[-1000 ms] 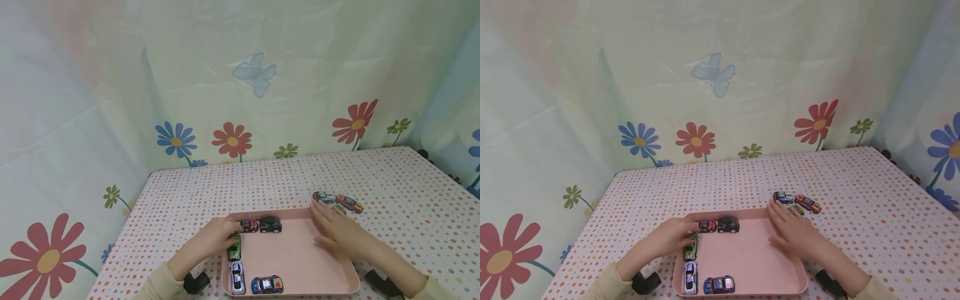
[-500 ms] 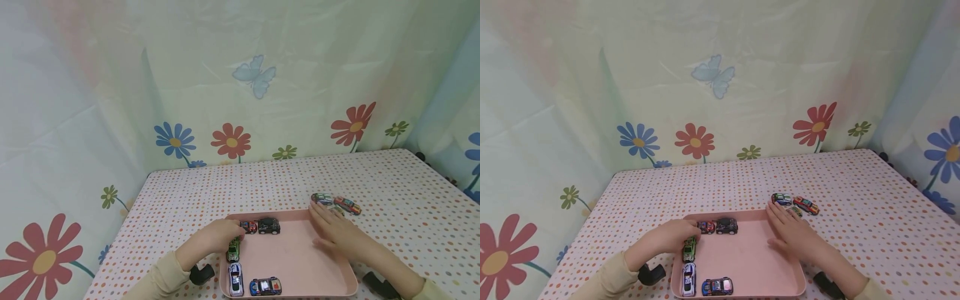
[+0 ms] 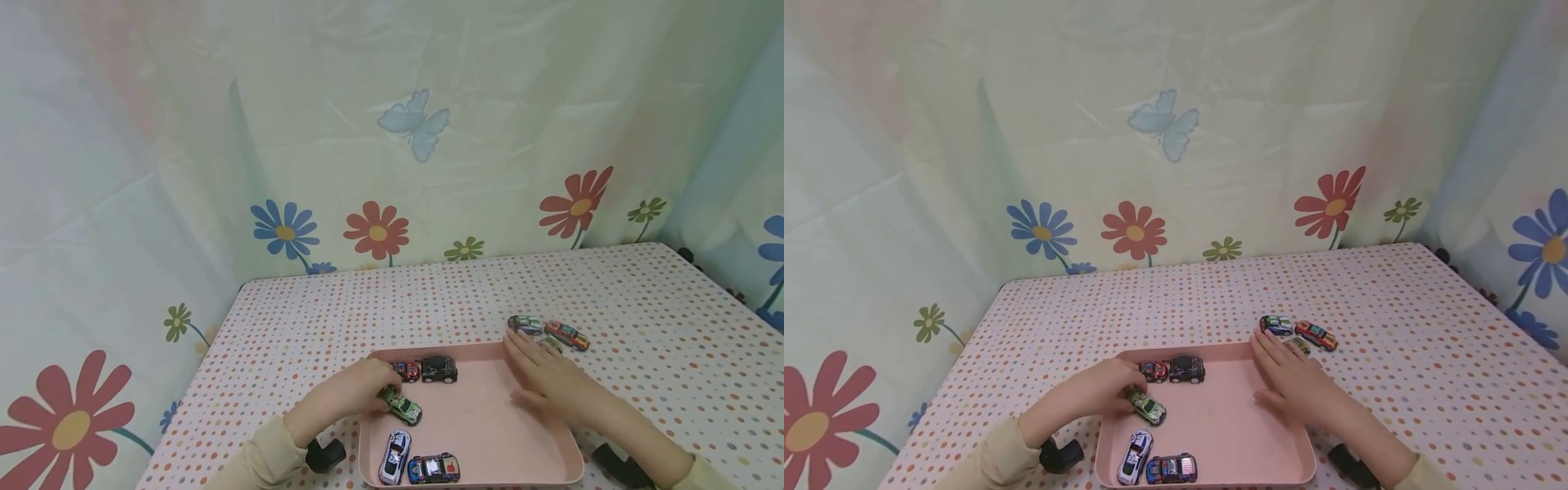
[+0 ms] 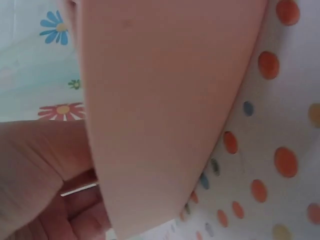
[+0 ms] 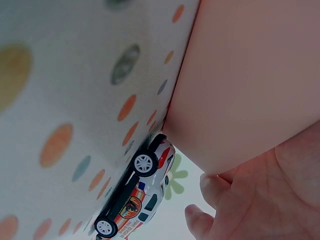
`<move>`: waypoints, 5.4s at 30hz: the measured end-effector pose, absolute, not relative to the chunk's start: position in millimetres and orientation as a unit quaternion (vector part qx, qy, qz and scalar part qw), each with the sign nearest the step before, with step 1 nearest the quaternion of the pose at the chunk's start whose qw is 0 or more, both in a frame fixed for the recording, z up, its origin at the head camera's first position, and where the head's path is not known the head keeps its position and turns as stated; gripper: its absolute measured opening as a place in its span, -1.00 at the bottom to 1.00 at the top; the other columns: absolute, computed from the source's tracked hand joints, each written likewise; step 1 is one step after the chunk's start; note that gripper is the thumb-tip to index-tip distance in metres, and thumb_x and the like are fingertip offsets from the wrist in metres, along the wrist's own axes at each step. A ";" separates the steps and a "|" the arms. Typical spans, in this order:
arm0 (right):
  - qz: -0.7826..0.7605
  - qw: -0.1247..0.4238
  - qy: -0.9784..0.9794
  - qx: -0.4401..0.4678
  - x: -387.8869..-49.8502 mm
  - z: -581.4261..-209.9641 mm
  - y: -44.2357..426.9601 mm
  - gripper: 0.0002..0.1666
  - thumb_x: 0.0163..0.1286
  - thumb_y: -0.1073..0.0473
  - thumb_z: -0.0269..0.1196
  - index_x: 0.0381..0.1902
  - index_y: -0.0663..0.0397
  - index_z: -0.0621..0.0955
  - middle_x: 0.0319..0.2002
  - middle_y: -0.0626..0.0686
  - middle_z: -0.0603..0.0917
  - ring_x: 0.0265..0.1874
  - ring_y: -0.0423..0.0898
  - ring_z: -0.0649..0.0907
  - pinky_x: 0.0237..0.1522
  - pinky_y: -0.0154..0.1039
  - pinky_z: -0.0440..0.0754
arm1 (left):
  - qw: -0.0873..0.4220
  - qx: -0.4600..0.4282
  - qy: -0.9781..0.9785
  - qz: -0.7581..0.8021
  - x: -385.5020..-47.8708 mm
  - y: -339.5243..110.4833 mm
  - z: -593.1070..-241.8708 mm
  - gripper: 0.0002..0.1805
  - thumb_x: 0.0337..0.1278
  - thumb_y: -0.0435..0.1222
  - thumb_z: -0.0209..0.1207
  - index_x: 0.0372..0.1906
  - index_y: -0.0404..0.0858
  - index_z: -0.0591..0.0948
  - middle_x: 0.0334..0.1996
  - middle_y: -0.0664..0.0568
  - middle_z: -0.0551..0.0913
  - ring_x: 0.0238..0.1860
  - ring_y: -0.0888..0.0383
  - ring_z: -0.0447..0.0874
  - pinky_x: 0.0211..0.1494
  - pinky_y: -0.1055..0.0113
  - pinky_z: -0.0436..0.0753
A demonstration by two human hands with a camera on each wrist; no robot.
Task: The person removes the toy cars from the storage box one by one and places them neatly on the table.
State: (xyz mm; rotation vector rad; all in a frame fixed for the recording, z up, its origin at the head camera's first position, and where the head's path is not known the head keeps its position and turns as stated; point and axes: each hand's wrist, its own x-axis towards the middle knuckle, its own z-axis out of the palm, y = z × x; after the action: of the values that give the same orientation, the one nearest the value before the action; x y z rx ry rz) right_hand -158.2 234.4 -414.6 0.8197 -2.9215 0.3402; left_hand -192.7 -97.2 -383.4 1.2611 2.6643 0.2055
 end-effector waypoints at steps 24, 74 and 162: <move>0.128 0.030 -0.956 0.262 -157.7 -412.7 234.2 -0.07 0.30 -0.16 0.17 0.40 0.30 0.14 0.40 0.27 0.06 0.34 0.25 0.08 0.24 0.27 0.04 | 0.012 0.389 0.888 0.244 -195.2 -99.3 -376.2 -0.71 -0.05 -0.34 0.36 -0.13 -0.28 0.70 -0.35 0.10 0.64 -0.44 0.34 0.52 -0.39 0.56 0.52; 0.130 0.031 -0.954 0.268 -156.8 -411.6 235.2 -0.12 0.31 -0.06 0.21 0.38 0.34 0.17 0.40 0.28 0.06 0.35 0.19 0.10 0.26 0.21 0.06 | -0.052 0.269 0.930 0.245 -206.8 -207.5 -389.6 -0.70 -0.13 -0.39 0.39 -0.18 -0.34 0.69 -0.31 -0.02 0.66 -0.44 0.25 0.59 -0.37 0.45 0.59; 0.125 0.033 -0.955 0.266 -155.0 -411.3 234.8 -0.09 0.27 -0.04 0.25 0.38 0.36 0.17 0.39 0.29 0.08 0.34 0.20 0.12 0.26 0.23 0.05 | -0.100 0.392 0.913 0.055 -200.6 -99.2 -408.8 -0.65 -0.03 -0.29 0.36 -0.06 -0.25 0.66 -0.18 0.00 0.62 -0.14 0.11 0.59 -0.10 0.34 0.59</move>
State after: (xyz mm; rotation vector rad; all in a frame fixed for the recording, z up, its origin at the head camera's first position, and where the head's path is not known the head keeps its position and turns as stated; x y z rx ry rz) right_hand -155.0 234.8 -411.3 0.8190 -2.9385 0.3854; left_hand -200.6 -99.2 -408.8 1.3151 3.0663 0.1859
